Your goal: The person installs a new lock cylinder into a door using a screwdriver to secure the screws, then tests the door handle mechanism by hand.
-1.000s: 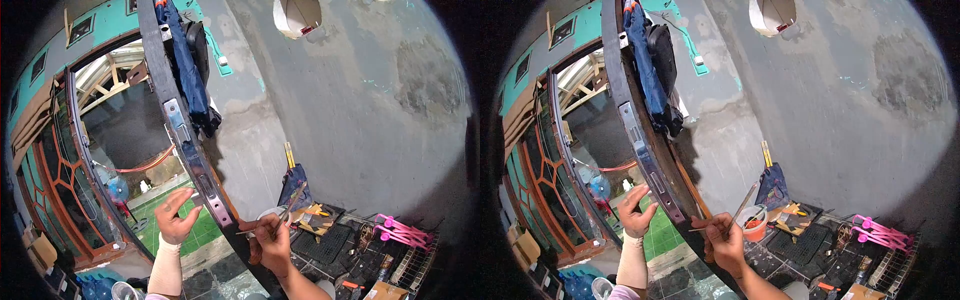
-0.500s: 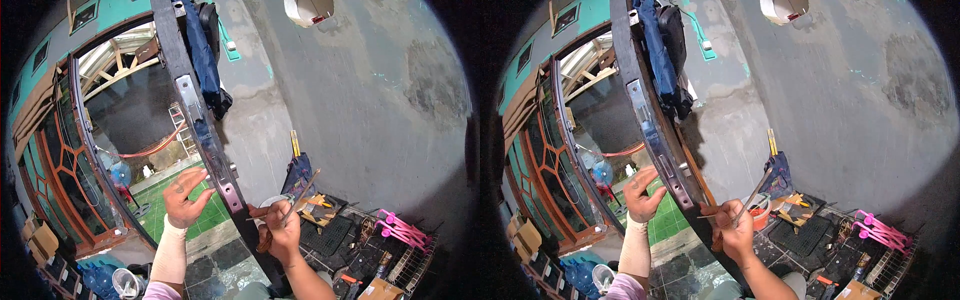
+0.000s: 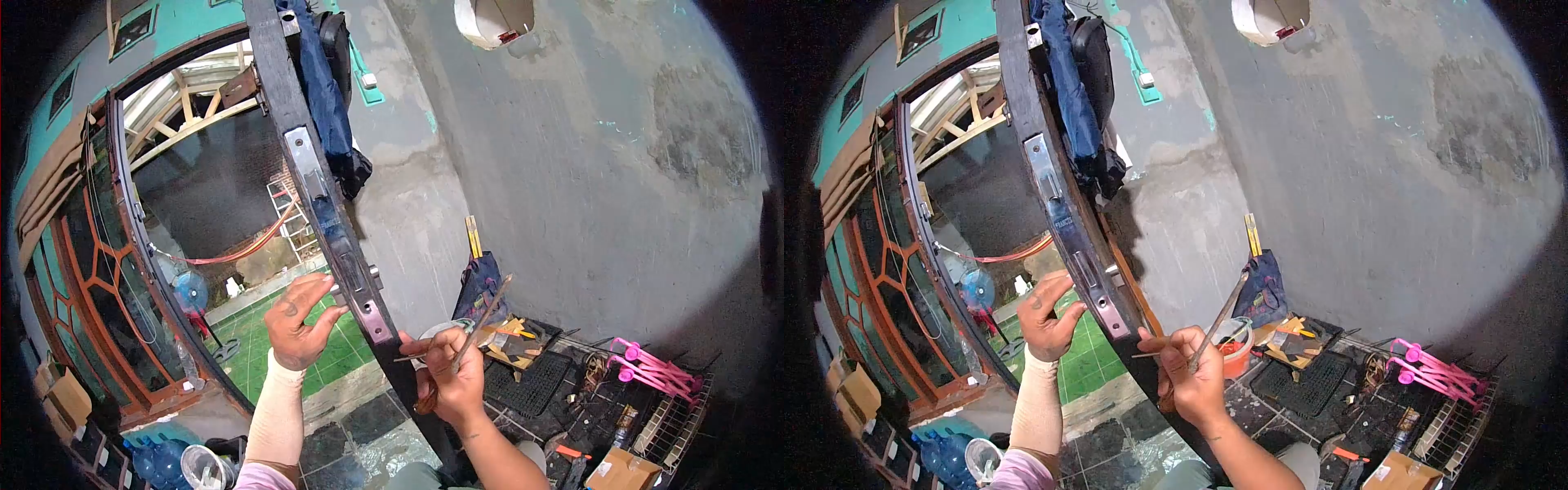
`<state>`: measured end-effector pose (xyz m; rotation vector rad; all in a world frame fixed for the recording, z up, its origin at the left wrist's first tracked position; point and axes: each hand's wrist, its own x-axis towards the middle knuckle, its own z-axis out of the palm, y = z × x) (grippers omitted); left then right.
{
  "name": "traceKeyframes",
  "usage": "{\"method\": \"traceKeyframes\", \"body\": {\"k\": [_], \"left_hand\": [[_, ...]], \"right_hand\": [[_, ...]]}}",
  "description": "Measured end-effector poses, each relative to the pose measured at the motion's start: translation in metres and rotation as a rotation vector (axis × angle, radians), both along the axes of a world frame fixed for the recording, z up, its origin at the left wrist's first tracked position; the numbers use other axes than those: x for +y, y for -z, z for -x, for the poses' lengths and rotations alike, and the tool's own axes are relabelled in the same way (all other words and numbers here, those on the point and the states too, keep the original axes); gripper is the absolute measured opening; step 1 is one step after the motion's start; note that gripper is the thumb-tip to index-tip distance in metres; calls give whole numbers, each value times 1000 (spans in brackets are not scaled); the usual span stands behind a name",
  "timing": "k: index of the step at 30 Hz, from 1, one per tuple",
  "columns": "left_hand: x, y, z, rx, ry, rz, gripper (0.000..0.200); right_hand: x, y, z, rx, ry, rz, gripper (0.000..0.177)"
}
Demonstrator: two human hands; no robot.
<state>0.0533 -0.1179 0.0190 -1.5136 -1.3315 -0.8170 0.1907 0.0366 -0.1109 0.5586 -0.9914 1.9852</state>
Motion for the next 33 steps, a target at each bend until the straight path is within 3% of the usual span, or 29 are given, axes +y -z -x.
{"method": "traceKeyframes", "body": {"k": [20,26,33], "left_hand": [[-3,-2,4,57,-38,-11,40],[0,-3,5,60,-25,-15,42],[5,-4,5,66,-13,-2,42]], "right_hand": [[-2,-1,2,-25,-20,48,26],[4,-12,0,-50,196,-62,20],[18,-28,-14,-35,253,-67,15]]}}
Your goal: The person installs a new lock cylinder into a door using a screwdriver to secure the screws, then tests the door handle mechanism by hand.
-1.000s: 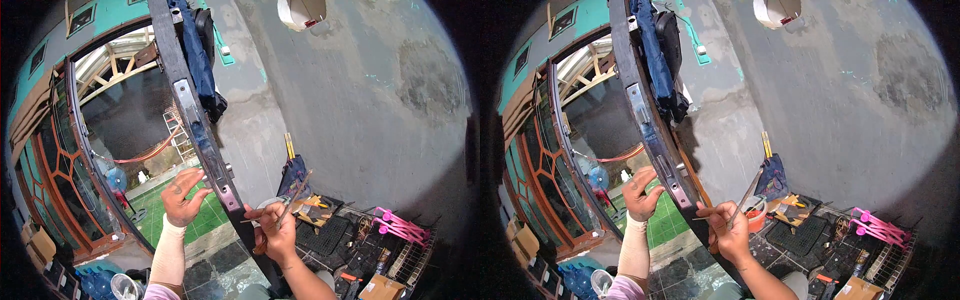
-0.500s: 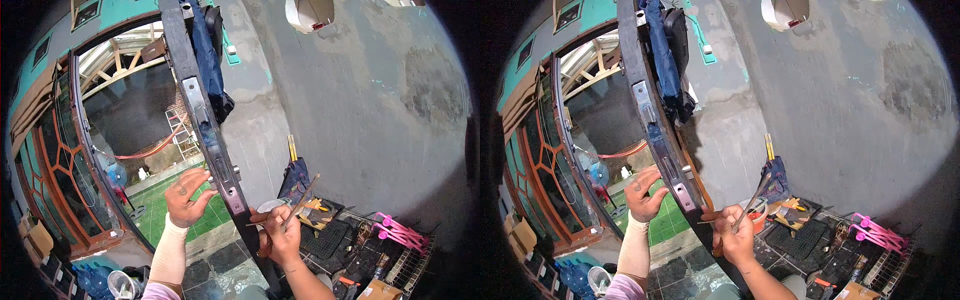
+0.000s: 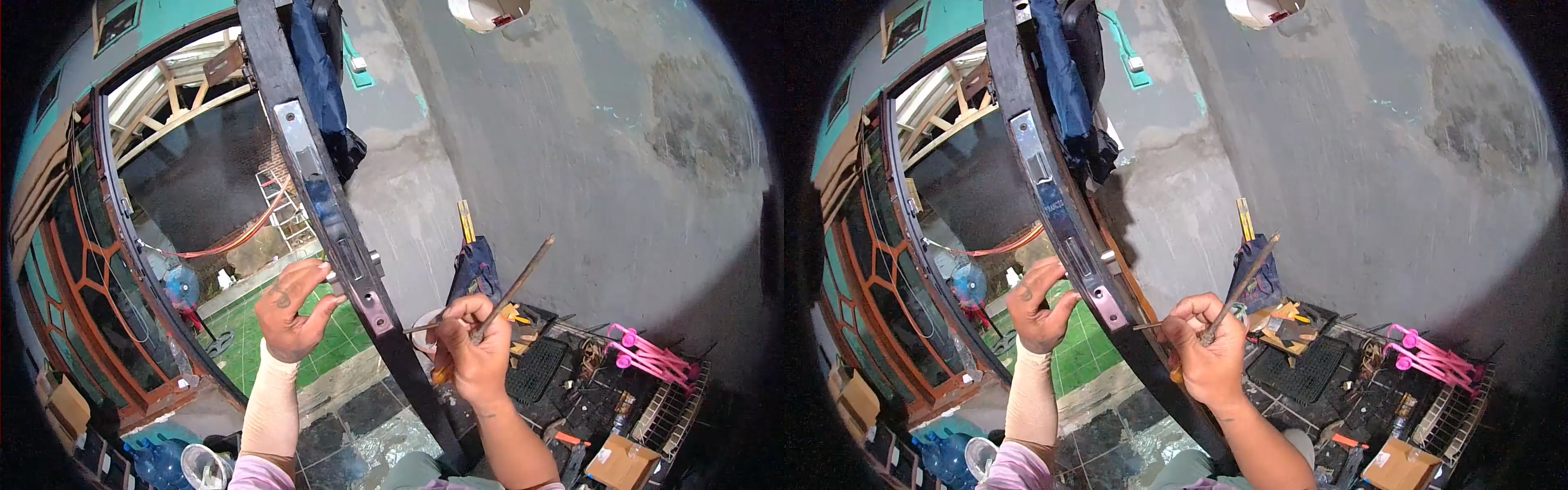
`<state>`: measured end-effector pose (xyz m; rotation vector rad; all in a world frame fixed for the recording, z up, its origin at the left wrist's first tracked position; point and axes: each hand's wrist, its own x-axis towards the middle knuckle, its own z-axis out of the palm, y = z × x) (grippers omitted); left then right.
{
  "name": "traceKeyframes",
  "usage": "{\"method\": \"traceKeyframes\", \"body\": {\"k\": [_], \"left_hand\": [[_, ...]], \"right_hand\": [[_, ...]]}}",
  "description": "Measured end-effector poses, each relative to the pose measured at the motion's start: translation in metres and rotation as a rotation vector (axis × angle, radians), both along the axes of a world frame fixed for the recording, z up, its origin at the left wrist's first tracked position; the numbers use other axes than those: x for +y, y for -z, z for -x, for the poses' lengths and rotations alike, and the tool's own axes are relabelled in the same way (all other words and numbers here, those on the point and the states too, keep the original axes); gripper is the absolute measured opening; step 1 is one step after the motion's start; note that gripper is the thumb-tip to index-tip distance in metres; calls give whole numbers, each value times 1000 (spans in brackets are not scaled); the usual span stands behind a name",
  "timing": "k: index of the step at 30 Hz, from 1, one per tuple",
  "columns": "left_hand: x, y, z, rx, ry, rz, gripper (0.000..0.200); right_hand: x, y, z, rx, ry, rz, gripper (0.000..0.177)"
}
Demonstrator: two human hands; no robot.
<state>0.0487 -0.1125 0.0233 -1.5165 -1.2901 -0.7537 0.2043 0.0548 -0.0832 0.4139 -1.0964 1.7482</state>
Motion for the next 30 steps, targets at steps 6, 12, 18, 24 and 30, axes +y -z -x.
{"method": "traceKeyframes", "body": {"k": [6,12,18,24,30], "left_hand": [[1,0,-1,-24,20,-5,40],[-3,-1,3,2,33,21,35],[-3,0,5,-11,45,17,36],[-2,-1,2,-28,40,-2,41],[-3,-2,3,-16,37,21,38]], "right_hand": [[-10,-20,-5,138,68,-4,15],[-13,-21,-10,45,110,-121,16],[-19,-24,-6,27,269,-229,15],[-20,-38,-14,-66,381,-349,15],[-19,-53,-18,-73,493,-386,13]]}}
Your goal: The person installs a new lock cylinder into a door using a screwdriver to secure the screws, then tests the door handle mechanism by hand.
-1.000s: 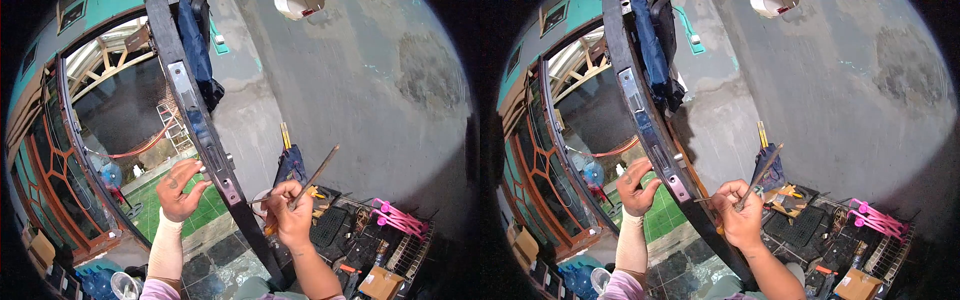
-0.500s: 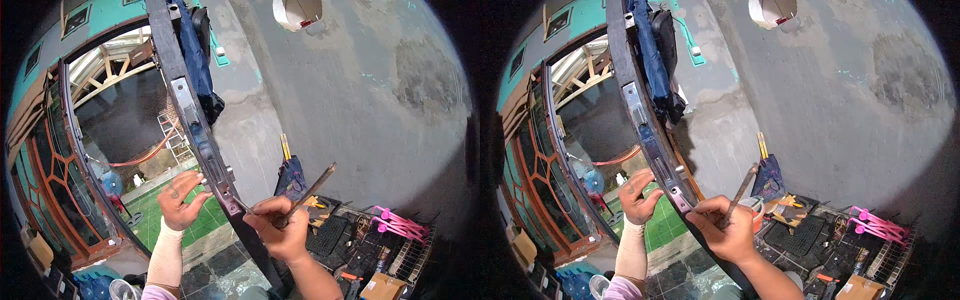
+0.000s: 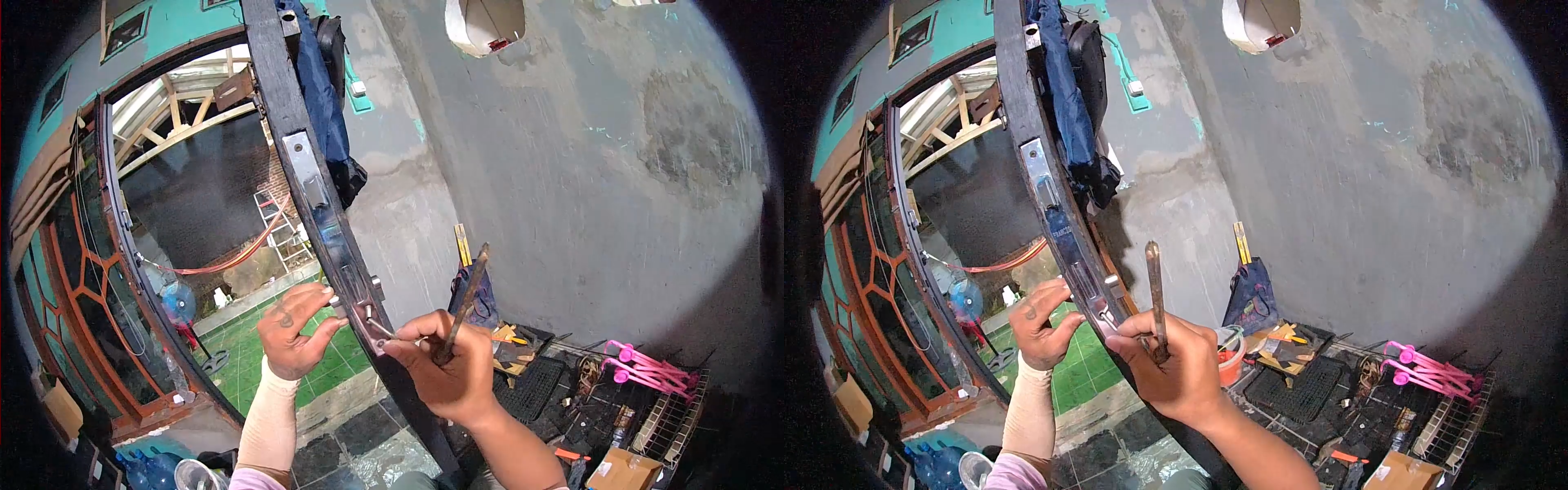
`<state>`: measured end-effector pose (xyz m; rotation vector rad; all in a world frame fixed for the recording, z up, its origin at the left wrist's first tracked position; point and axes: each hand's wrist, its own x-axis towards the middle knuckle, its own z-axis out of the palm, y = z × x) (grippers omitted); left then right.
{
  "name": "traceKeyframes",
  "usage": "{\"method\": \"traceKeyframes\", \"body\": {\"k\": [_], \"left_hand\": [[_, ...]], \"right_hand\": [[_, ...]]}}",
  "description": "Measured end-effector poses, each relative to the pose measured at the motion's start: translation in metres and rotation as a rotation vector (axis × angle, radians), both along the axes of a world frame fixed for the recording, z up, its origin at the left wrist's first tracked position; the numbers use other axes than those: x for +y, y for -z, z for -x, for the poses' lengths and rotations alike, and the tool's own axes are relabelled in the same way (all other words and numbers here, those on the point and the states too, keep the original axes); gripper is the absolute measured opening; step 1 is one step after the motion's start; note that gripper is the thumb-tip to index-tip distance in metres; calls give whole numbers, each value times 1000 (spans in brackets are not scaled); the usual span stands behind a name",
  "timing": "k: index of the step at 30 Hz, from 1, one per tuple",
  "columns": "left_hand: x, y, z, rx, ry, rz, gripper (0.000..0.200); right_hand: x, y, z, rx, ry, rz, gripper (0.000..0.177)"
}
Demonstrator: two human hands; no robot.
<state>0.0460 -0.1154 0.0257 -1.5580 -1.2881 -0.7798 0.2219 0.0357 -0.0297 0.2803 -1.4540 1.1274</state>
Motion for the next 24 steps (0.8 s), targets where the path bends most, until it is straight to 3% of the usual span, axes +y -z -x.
{"method": "traceKeyframes", "body": {"k": [18,24], "left_hand": [[0,-6,-3,44,-29,10,42],[2,-6,0,86,74,-31,42]], "right_hand": [[-3,-10,14,122,207,-245,15],[-5,-12,19,190,316,-299,22]]}}
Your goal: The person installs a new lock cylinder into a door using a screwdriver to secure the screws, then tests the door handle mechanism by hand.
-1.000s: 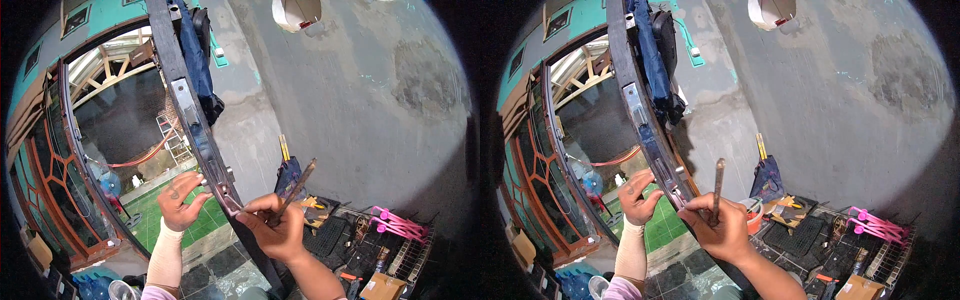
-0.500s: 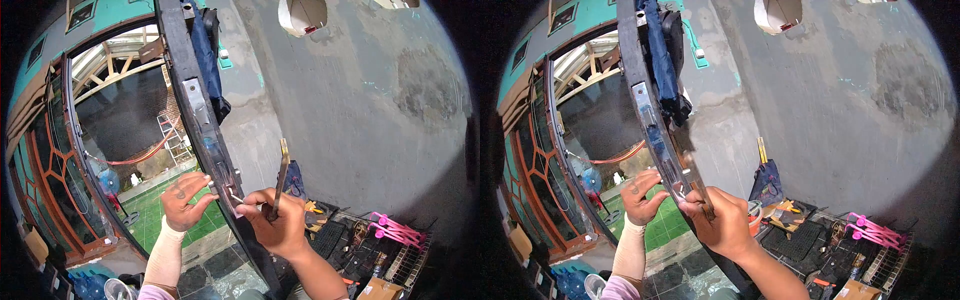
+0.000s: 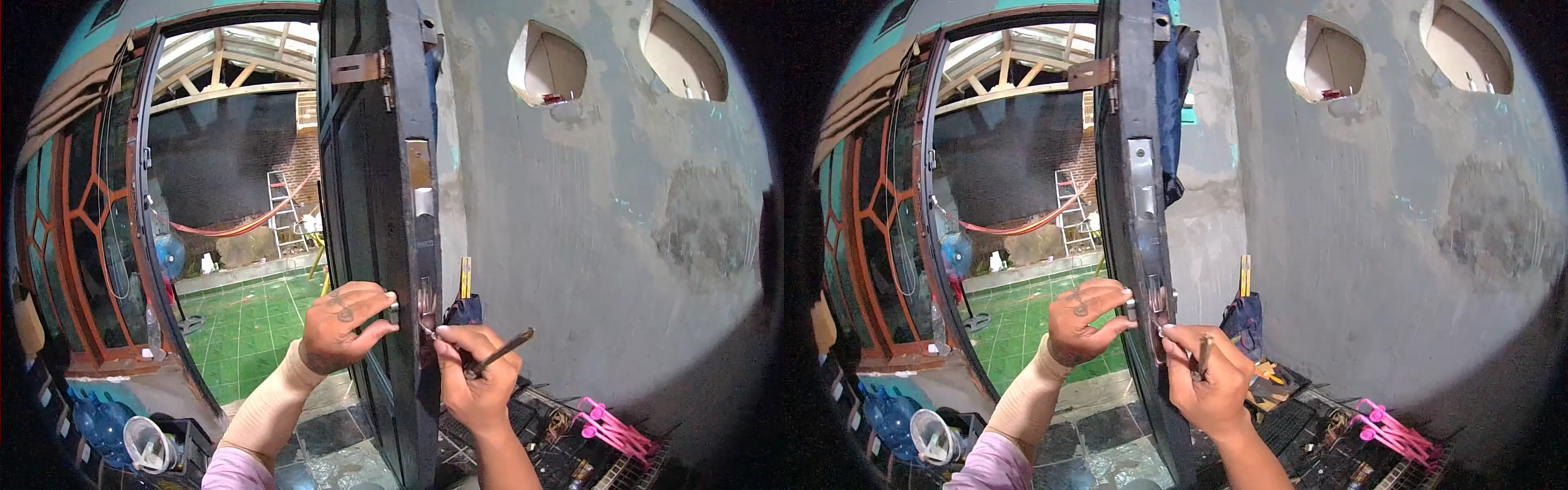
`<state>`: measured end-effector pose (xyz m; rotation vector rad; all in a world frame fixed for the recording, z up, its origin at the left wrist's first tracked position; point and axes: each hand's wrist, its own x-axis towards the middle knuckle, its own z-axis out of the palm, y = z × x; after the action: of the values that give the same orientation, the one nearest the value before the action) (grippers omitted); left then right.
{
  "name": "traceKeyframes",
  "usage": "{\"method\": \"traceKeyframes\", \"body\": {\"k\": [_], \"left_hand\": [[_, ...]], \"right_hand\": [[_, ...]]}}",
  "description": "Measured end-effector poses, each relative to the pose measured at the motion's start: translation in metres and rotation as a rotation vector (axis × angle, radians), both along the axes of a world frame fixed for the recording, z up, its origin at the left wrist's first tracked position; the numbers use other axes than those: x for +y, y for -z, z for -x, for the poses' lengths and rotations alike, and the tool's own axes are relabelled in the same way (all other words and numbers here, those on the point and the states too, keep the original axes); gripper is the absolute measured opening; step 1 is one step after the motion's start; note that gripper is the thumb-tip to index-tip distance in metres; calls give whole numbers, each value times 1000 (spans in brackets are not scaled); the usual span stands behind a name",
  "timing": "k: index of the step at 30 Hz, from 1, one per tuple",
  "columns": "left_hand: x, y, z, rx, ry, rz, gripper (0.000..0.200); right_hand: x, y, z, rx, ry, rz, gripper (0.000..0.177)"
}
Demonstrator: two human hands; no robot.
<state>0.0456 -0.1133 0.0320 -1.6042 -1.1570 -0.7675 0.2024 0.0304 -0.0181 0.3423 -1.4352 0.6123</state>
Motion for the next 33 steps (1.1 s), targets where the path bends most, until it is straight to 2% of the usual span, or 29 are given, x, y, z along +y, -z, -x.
{"method": "traceKeyframes", "body": {"k": [5,8,14,17,20,29,33], "left_hand": [[2,1,4,-12,44,4,44],[1,1,5,-15,48,12,44],[0,1,5,-22,55,21,45],[1,2,6,-33,77,25,46],[2,1,5,-35,93,20,46],[3,2,7,-44,109,17,46],[3,1,7,-43,102,9,45]], "right_hand": [[3,6,4,28,9,-28,25],[0,4,4,20,42,-14,22],[-5,-1,1,-101,-42,100,17],[-2,0,5,-69,13,41,11],[1,-3,9,0,48,-38,11],[-2,2,11,-37,-27,82,16],[-2,1,10,-29,-5,45,17]]}}
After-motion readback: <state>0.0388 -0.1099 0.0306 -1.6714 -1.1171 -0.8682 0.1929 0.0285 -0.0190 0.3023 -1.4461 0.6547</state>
